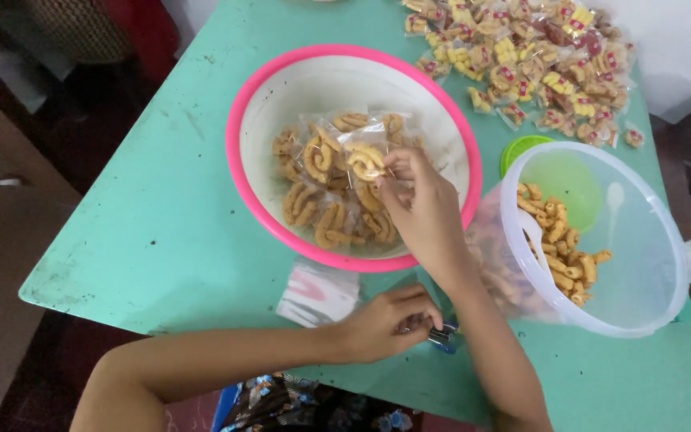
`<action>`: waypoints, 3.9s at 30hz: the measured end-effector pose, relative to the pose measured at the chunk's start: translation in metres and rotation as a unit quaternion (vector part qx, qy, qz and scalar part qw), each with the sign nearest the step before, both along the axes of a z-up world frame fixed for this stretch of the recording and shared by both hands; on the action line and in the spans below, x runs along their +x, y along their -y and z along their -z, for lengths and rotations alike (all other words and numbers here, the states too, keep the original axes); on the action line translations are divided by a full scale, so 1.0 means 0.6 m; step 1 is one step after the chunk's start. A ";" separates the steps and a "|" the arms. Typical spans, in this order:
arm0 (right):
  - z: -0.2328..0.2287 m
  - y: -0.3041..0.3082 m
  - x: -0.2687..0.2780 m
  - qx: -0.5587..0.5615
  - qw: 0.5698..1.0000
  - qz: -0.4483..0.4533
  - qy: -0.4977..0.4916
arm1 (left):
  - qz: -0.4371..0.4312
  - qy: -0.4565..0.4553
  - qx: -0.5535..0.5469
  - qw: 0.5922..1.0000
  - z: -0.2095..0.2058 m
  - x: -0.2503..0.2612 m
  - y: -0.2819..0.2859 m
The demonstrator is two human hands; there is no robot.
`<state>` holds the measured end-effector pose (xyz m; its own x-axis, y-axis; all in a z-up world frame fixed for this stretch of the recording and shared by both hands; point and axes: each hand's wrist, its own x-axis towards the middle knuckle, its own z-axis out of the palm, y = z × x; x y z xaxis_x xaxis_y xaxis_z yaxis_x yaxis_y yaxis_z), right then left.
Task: Manually portioning snacks into small plastic bags using a spoon and sealing them with a stapler.
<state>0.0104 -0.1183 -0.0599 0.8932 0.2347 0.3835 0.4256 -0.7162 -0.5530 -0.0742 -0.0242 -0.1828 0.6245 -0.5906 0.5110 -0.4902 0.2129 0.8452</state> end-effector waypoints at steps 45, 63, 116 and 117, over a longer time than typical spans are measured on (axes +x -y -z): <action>0.162 -0.003 -0.080 -0.411 0.840 -0.352 -0.021 | 0.085 0.149 0.226 0.959 0.078 -0.021 0.020; 0.109 -0.002 -0.137 -0.359 0.887 -0.277 0.083 | 0.022 0.367 0.238 0.899 0.042 0.043 0.045; -0.143 0.169 -0.144 0.142 0.976 0.007 0.164 | -0.159 0.227 0.009 0.961 -0.331 0.159 -0.033; -0.146 0.168 -0.145 0.133 0.978 0.004 0.162 | -0.161 0.266 0.000 0.950 -0.333 0.161 -0.035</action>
<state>-0.0766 -0.2192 0.0276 0.7156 0.0812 0.6937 0.6043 -0.5699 -0.5567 0.0221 -0.0033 0.0172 0.4269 -0.4116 0.8052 -0.8876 -0.0206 0.4601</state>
